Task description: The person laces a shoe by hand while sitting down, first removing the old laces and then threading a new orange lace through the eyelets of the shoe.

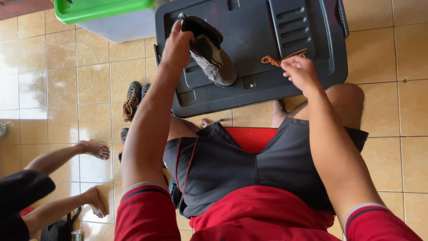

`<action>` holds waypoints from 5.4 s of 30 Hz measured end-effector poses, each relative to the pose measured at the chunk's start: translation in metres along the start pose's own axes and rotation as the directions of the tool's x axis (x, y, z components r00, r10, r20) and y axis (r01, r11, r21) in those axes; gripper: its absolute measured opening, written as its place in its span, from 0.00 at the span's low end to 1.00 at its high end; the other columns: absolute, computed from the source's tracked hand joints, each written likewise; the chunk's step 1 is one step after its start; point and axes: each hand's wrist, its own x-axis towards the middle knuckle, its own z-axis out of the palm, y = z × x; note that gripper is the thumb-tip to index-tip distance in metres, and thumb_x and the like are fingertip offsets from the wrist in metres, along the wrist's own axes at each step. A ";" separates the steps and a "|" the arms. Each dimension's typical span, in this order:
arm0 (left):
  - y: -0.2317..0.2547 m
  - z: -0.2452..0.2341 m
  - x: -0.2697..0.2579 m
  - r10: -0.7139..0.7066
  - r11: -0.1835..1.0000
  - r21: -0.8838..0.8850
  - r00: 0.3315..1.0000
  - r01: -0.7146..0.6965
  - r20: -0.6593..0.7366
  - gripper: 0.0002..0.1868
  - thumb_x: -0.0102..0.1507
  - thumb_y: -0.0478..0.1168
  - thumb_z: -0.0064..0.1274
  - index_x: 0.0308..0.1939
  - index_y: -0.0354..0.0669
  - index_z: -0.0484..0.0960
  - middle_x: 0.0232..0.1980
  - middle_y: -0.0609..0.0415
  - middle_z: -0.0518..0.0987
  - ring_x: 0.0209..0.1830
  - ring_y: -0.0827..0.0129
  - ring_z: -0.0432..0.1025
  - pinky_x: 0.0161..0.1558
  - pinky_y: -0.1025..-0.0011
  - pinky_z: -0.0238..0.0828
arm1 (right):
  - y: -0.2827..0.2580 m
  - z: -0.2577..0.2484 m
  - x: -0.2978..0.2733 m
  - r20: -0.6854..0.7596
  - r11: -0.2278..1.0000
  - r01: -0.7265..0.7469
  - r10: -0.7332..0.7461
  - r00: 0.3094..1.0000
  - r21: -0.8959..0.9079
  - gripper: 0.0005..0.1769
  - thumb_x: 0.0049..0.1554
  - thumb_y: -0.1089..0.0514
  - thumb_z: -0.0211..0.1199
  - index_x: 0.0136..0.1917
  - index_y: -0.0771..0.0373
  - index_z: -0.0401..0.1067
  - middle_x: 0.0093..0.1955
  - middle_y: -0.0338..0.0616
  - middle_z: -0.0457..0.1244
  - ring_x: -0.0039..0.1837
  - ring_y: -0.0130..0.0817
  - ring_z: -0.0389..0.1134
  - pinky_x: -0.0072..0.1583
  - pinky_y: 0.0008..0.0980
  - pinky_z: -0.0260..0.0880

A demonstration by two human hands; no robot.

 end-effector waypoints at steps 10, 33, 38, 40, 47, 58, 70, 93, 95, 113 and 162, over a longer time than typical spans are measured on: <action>-0.086 0.039 0.067 0.268 0.932 -0.222 0.956 -0.288 -0.116 0.20 0.52 0.16 0.51 0.31 0.46 0.88 0.51 0.51 0.84 0.46 0.53 0.80 0.47 0.60 0.81 | 0.079 0.055 0.053 0.123 0.739 0.244 -0.216 0.969 -0.628 0.32 0.57 0.48 0.71 0.72 0.59 0.77 0.83 0.53 0.57 0.78 0.54 0.59 0.79 0.43 0.53; 0.155 0.090 -0.154 -0.168 0.479 -0.835 0.905 -0.271 -0.390 0.14 0.67 0.31 0.60 0.56 0.43 0.84 0.47 0.42 0.86 0.44 0.49 0.84 0.45 0.60 0.82 | -0.021 0.111 -0.081 -0.062 0.715 0.066 -0.032 0.998 0.696 0.19 0.58 0.69 0.75 0.57 0.59 0.69 0.49 0.49 0.74 0.44 0.35 0.80 0.48 0.29 0.85; 0.143 0.130 -0.190 -0.020 0.633 -0.700 0.897 -0.331 -0.442 0.13 0.64 0.37 0.66 0.52 0.52 0.87 0.50 0.51 0.86 0.44 0.52 0.85 0.44 0.61 0.85 | 0.021 0.121 -0.111 0.070 0.591 -0.060 0.006 0.998 0.805 0.15 0.60 0.76 0.66 0.56 0.61 0.73 0.56 0.48 0.73 0.53 0.33 0.78 0.56 0.28 0.84; 0.129 0.137 -0.191 0.018 0.598 -0.749 0.939 -0.285 -0.343 0.08 0.67 0.41 0.63 0.50 0.53 0.89 0.45 0.54 0.87 0.40 0.57 0.87 0.43 0.66 0.85 | 0.017 0.114 -0.126 0.148 0.691 -0.099 -0.013 0.989 0.716 0.18 0.59 0.77 0.64 0.60 0.65 0.76 0.56 0.49 0.72 0.54 0.36 0.79 0.57 0.32 0.85; 0.132 0.137 -0.185 -0.166 0.452 -0.890 0.986 0.066 -0.011 0.20 0.61 0.51 0.71 0.51 0.47 0.88 0.48 0.51 0.89 0.44 0.57 0.87 0.48 0.62 0.85 | 0.019 0.118 -0.109 0.041 0.978 0.194 -0.197 0.980 0.073 0.10 0.57 0.54 0.78 0.53 0.48 0.85 0.41 0.34 0.73 0.43 0.23 0.72 0.45 0.27 0.74; 0.111 0.155 -0.169 -0.124 0.234 -0.969 0.986 -0.084 -0.115 0.13 0.60 0.34 0.72 0.45 0.36 0.87 0.34 0.50 0.83 0.25 0.68 0.81 0.32 0.69 0.81 | 0.014 0.108 -0.111 0.195 0.899 -0.035 -0.056 0.979 0.437 0.14 0.66 0.45 0.69 0.57 0.56 0.81 0.49 0.43 0.75 0.49 0.34 0.80 0.50 0.35 0.84; 0.138 0.167 -0.181 -0.004 0.702 -0.685 0.962 -0.193 -0.275 0.14 0.59 0.42 0.70 0.49 0.54 0.90 0.37 0.61 0.90 0.40 0.66 0.80 0.50 0.67 0.78 | 0.035 0.104 -0.098 0.055 0.858 -0.095 0.078 0.995 0.505 0.10 0.63 0.49 0.73 0.54 0.55 0.81 0.42 0.47 0.74 0.41 0.38 0.80 0.47 0.40 0.87; 0.125 0.167 -0.180 -0.039 0.597 -0.755 0.930 -0.271 -0.366 0.04 0.63 0.41 0.64 0.41 0.49 0.87 0.33 0.55 0.84 0.34 0.62 0.82 0.43 0.64 0.78 | 0.026 0.098 -0.105 0.176 0.889 0.458 -0.452 0.875 0.006 0.11 0.64 0.64 0.68 0.60 0.61 0.81 0.45 0.48 0.71 0.41 0.32 0.75 0.43 0.28 0.78; 0.126 0.168 -0.182 -0.085 0.534 -0.833 0.972 -0.141 -0.219 0.05 0.65 0.44 0.62 0.43 0.49 0.86 0.34 0.57 0.86 0.36 0.67 0.83 0.46 0.66 0.76 | 0.027 0.095 -0.107 0.213 0.902 0.429 -0.427 0.879 0.042 0.11 0.64 0.65 0.67 0.60 0.64 0.79 0.46 0.53 0.71 0.43 0.34 0.76 0.45 0.30 0.79; 0.120 0.167 -0.170 -0.012 0.241 -0.968 0.997 -0.068 -0.073 0.12 0.65 0.34 0.56 0.49 0.43 0.91 0.33 0.53 0.86 0.33 0.75 0.80 0.35 0.74 0.80 | 0.008 0.091 -0.120 0.198 0.912 0.389 -0.407 0.891 0.128 0.07 0.63 0.61 0.61 0.43 0.61 0.76 0.30 0.45 0.66 0.35 0.27 0.71 0.41 0.25 0.71; 0.130 0.128 -0.196 0.143 0.643 -0.693 0.940 -0.327 -0.311 0.09 0.62 0.29 0.54 0.41 0.49 0.78 0.43 0.61 0.87 0.43 0.66 0.86 0.46 0.70 0.76 | -0.003 0.084 -0.127 0.170 0.657 0.716 -0.698 0.696 -0.235 0.11 0.60 0.72 0.65 0.55 0.63 0.79 0.51 0.45 0.71 0.51 0.36 0.72 0.52 0.33 0.75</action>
